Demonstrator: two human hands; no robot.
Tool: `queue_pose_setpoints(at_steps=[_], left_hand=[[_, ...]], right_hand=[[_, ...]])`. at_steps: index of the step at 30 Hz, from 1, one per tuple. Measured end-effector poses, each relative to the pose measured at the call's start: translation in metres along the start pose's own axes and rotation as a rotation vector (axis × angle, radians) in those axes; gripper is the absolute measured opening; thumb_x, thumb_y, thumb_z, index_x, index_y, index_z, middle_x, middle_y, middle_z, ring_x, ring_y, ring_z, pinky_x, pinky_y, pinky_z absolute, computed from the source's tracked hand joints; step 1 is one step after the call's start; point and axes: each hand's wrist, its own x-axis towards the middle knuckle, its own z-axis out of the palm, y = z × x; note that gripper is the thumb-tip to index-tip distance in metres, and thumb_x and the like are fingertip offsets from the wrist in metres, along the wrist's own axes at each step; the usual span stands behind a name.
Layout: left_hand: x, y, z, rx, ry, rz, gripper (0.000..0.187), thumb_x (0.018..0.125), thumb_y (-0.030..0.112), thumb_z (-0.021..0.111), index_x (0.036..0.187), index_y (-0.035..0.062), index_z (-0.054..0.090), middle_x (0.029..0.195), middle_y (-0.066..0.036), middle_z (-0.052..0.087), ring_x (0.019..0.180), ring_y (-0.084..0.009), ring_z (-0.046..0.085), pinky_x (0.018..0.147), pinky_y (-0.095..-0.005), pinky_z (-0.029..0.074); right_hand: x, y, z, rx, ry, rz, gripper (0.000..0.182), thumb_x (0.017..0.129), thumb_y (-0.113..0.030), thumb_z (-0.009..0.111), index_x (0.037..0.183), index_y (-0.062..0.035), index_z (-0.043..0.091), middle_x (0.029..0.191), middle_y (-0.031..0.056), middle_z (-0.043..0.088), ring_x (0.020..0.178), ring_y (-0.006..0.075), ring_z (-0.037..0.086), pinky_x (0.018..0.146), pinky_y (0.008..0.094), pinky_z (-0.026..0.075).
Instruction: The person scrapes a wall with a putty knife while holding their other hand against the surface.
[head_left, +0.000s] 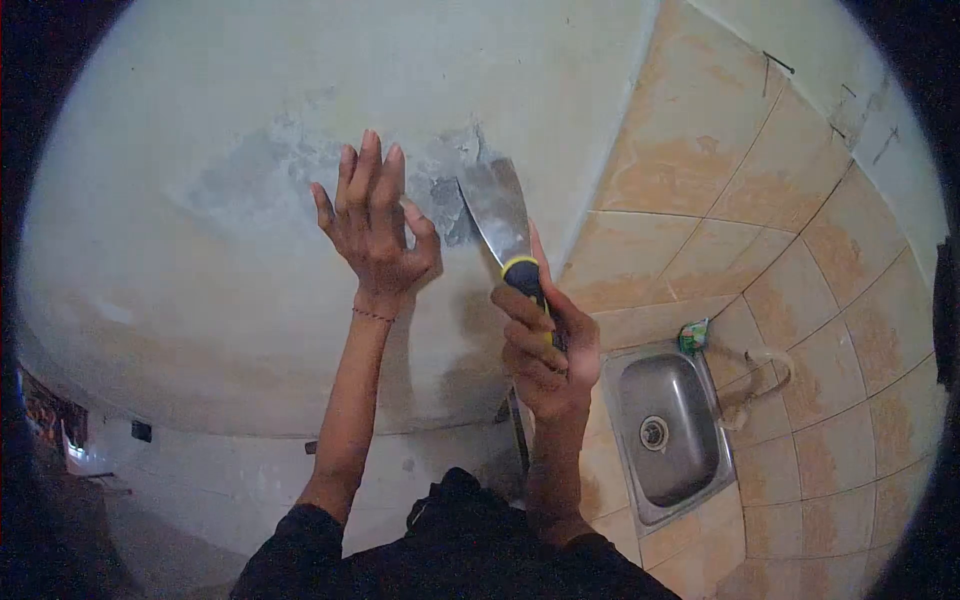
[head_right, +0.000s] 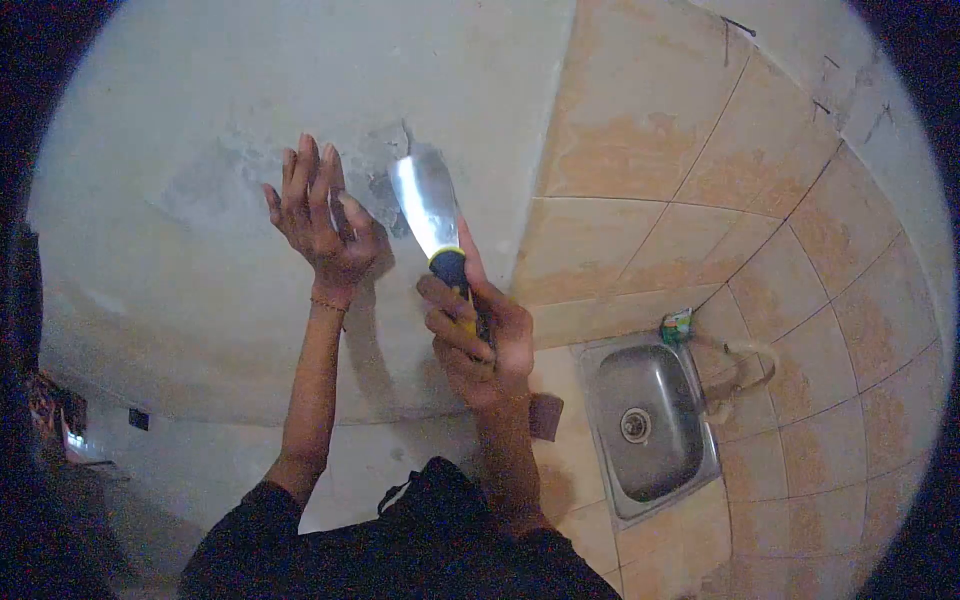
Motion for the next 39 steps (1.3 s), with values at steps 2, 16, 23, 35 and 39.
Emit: queue_pose_setpoints(at_steps=[2, 16, 23, 35, 39], left_hand=[[0.001, -0.001, -0.001, 0.005, -0.012, 0.003, 0.061, 0.080, 0.014, 0.051, 0.140, 0.0134, 0.056, 0.149, -0.007, 0.052, 0.144, -0.0245, 0.039, 0.125, -0.0483, 0.005], [0.001, -0.001, -0.003, -0.016, -0.040, -0.024, 0.060, 0.082, 0.016, 0.051, 0.142, 0.0145, 0.054, 0.151, -0.006, 0.049, 0.144, -0.0252, 0.039, 0.124, -0.0493, 0.006], [0.001, 0.001, -0.006, -0.017, -0.048, -0.024, 0.058, 0.083, 0.017, 0.051, 0.141, 0.0151, 0.055, 0.151, -0.005, 0.050, 0.144, -0.0240, 0.040, 0.125, -0.0489, 0.007], [0.003, 0.003, -0.008, -0.010, -0.061, -0.025, 0.059, 0.083, 0.015, 0.050, 0.142, 0.0132, 0.054, 0.151, -0.006, 0.050, 0.145, -0.0242, 0.039, 0.125, -0.0491, 0.006], [0.002, 0.000, -0.005, 0.027, -0.051, 0.004, 0.060, 0.083, 0.014, 0.050, 0.143, 0.0133, 0.053, 0.151, -0.006, 0.050, 0.145, -0.0243, 0.039, 0.125, -0.0488, 0.006]], right_hand=[[0.001, 0.000, -0.001, -0.005, -0.014, 0.003, 0.057, 0.108, -0.016, 0.036, 0.160, -0.0273, 0.015, 0.083, 0.0070, 0.038, 0.049, 0.0089, 0.038, 0.030, 0.0186, 0.035], [0.000, 0.006, 0.002, -0.089, 0.053, -0.057, 0.058, 0.106, -0.016, 0.041, 0.159, -0.0281, 0.021, 0.082, 0.0045, 0.038, 0.046, 0.0068, 0.034, 0.033, 0.0188, 0.033], [0.001, 0.009, -0.014, -0.067, 0.075, -0.101, 0.040, 0.108, -0.018, 0.037, 0.148, -0.0188, 0.034, 0.080, 0.0032, 0.037, 0.044, 0.0047, 0.033, 0.031, 0.0171, 0.029], [0.001, 0.007, -0.024, -0.028, 0.052, -0.027, 0.024, 0.108, -0.023, 0.039, 0.125, -0.0059, 0.042, 0.079, 0.0036, 0.037, 0.045, 0.0066, 0.033, 0.030, 0.0191, 0.034], [0.004, 0.011, -0.016, -0.031, 0.050, -0.019, 0.026, 0.108, -0.023, 0.039, 0.089, -0.0066, 0.034, 0.076, 0.0043, 0.037, 0.045, 0.0078, 0.035, 0.028, 0.0194, 0.035]])
